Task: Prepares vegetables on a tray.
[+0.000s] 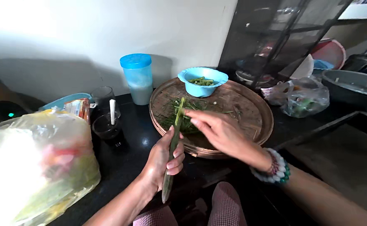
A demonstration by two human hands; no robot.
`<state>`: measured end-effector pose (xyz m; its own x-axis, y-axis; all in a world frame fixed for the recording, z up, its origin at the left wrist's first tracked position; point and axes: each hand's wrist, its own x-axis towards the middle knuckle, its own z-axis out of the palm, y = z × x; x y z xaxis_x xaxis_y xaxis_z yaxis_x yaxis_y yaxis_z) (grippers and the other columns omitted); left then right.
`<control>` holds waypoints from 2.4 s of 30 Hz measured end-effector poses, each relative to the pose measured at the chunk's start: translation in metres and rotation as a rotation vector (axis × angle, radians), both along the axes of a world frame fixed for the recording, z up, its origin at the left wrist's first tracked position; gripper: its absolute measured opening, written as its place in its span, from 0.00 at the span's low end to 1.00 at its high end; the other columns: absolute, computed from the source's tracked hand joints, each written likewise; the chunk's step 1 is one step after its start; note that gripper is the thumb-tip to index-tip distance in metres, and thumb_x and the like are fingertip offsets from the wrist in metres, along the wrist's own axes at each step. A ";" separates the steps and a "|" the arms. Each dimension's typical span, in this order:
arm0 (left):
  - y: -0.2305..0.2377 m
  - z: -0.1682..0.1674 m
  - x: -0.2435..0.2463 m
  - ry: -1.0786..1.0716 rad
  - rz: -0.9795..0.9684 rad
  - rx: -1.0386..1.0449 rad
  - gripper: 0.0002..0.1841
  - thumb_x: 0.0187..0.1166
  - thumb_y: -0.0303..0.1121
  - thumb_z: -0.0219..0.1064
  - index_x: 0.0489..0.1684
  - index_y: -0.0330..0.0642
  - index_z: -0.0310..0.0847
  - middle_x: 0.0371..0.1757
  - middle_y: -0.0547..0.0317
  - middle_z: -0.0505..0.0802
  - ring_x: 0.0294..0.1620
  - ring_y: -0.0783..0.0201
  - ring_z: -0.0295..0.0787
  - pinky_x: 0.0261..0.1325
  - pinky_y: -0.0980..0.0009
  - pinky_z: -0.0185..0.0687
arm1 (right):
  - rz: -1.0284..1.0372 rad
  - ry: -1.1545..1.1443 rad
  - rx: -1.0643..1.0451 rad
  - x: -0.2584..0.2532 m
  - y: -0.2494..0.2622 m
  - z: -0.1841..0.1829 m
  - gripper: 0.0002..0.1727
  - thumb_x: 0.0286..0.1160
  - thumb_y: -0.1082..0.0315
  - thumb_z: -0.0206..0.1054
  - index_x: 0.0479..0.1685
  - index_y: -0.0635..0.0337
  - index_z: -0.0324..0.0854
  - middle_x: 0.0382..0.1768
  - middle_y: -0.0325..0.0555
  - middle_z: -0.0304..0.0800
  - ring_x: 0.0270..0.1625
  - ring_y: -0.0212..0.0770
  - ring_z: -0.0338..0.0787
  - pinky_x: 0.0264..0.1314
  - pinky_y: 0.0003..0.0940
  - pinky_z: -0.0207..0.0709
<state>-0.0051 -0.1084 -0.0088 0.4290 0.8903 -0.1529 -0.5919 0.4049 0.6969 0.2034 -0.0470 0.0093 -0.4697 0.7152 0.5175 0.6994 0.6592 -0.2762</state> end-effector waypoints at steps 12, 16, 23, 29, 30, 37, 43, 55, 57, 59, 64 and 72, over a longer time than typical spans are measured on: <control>0.005 0.004 -0.008 -0.229 -0.117 -0.084 0.25 0.96 0.51 0.31 0.44 0.45 0.70 0.14 0.72 0.68 0.02 0.80 0.60 0.03 0.86 0.60 | -0.012 -0.085 0.150 -0.015 0.000 -0.008 0.22 0.91 0.46 0.51 0.80 0.17 0.76 0.26 0.37 0.78 0.22 0.39 0.79 0.18 0.38 0.68; -0.001 -0.001 -0.008 -0.252 -0.195 -0.102 0.25 0.95 0.52 0.32 0.46 0.46 0.70 0.16 0.71 0.69 0.02 0.80 0.59 0.03 0.86 0.60 | -0.156 -0.062 0.083 0.004 0.029 -0.004 0.21 0.91 0.49 0.52 0.78 0.23 0.79 0.40 0.43 0.92 0.34 0.51 0.91 0.30 0.57 0.80; 0.000 0.002 -0.004 -0.014 -0.042 -0.015 0.24 0.96 0.51 0.33 0.45 0.45 0.71 0.17 0.68 0.70 0.06 0.78 0.61 0.06 0.85 0.57 | -0.317 -0.174 -0.467 0.052 0.058 0.010 0.29 0.91 0.43 0.50 0.67 0.57 0.83 0.53 0.59 0.91 0.58 0.62 0.90 0.61 0.70 0.78; 0.003 0.000 -0.001 0.037 -0.010 -0.005 0.26 0.96 0.51 0.30 0.45 0.45 0.70 0.17 0.68 0.70 0.06 0.77 0.61 0.05 0.85 0.58 | -0.092 -0.044 -0.062 0.014 0.005 0.010 0.23 0.93 0.47 0.48 0.82 0.31 0.74 0.40 0.40 0.93 0.34 0.46 0.91 0.33 0.55 0.84; 0.003 0.000 0.000 0.029 -0.014 -0.005 0.26 0.96 0.51 0.30 0.45 0.45 0.70 0.17 0.68 0.70 0.06 0.78 0.60 0.05 0.85 0.57 | -0.041 -0.049 -0.016 0.007 -0.003 0.004 0.24 0.93 0.47 0.48 0.83 0.26 0.74 0.40 0.38 0.93 0.34 0.43 0.90 0.32 0.51 0.84; -0.002 0.001 0.000 0.001 -0.053 -0.001 0.25 0.96 0.51 0.31 0.45 0.46 0.70 0.17 0.69 0.69 0.04 0.78 0.58 0.04 0.85 0.56 | -0.032 -0.103 0.188 0.000 -0.007 -0.016 0.22 0.92 0.46 0.48 0.81 0.16 0.74 0.25 0.37 0.79 0.21 0.39 0.79 0.18 0.39 0.69; -0.002 -0.002 0.001 0.014 -0.105 -0.006 0.25 0.96 0.51 0.31 0.44 0.46 0.70 0.18 0.69 0.68 0.04 0.79 0.56 0.04 0.85 0.55 | -0.105 -0.061 0.102 0.012 0.021 -0.009 0.22 0.92 0.49 0.50 0.79 0.20 0.77 0.40 0.37 0.93 0.32 0.43 0.90 0.28 0.48 0.80; -0.001 -0.002 0.004 0.121 -0.044 0.036 0.30 0.96 0.52 0.26 0.42 0.44 0.74 0.17 0.67 0.72 0.07 0.77 0.63 0.07 0.84 0.60 | 0.052 -0.027 0.036 0.004 -0.014 -0.015 0.22 0.92 0.45 0.48 0.79 0.18 0.76 0.36 0.35 0.88 0.32 0.37 0.86 0.30 0.43 0.79; -0.002 -0.002 0.004 0.104 -0.055 0.034 0.30 0.96 0.51 0.26 0.42 0.44 0.73 0.17 0.68 0.71 0.06 0.78 0.62 0.06 0.84 0.60 | 0.036 -0.065 0.101 0.001 -0.016 -0.020 0.23 0.92 0.45 0.47 0.81 0.15 0.74 0.27 0.36 0.81 0.24 0.37 0.80 0.21 0.38 0.71; -0.002 -0.002 0.004 0.083 -0.060 0.031 0.30 0.96 0.51 0.26 0.42 0.44 0.73 0.16 0.68 0.71 0.05 0.78 0.62 0.06 0.84 0.60 | 0.022 -0.079 0.128 0.002 -0.013 -0.019 0.23 0.93 0.45 0.47 0.81 0.14 0.73 0.27 0.35 0.80 0.23 0.37 0.80 0.19 0.38 0.70; 0.000 0.000 0.003 0.049 -0.057 0.044 0.30 0.96 0.51 0.25 0.42 0.43 0.72 0.17 0.69 0.71 0.05 0.78 0.62 0.06 0.85 0.59 | 0.005 -0.079 0.156 -0.001 -0.009 -0.015 0.22 0.92 0.46 0.48 0.80 0.17 0.75 0.26 0.34 0.80 0.22 0.37 0.79 0.19 0.37 0.68; -0.001 0.003 -0.001 0.010 -0.062 0.019 0.29 0.96 0.50 0.26 0.43 0.43 0.72 0.17 0.69 0.71 0.06 0.79 0.62 0.06 0.86 0.60 | -0.065 -0.098 0.204 -0.008 -0.001 -0.013 0.22 0.91 0.47 0.51 0.80 0.14 0.75 0.28 0.37 0.80 0.21 0.39 0.78 0.17 0.39 0.67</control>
<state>-0.0065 -0.1098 -0.0055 0.4817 0.8649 -0.1409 -0.5592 0.4272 0.7105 0.1957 -0.0482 -0.0033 -0.4810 0.6307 0.6089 0.7592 0.6470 -0.0704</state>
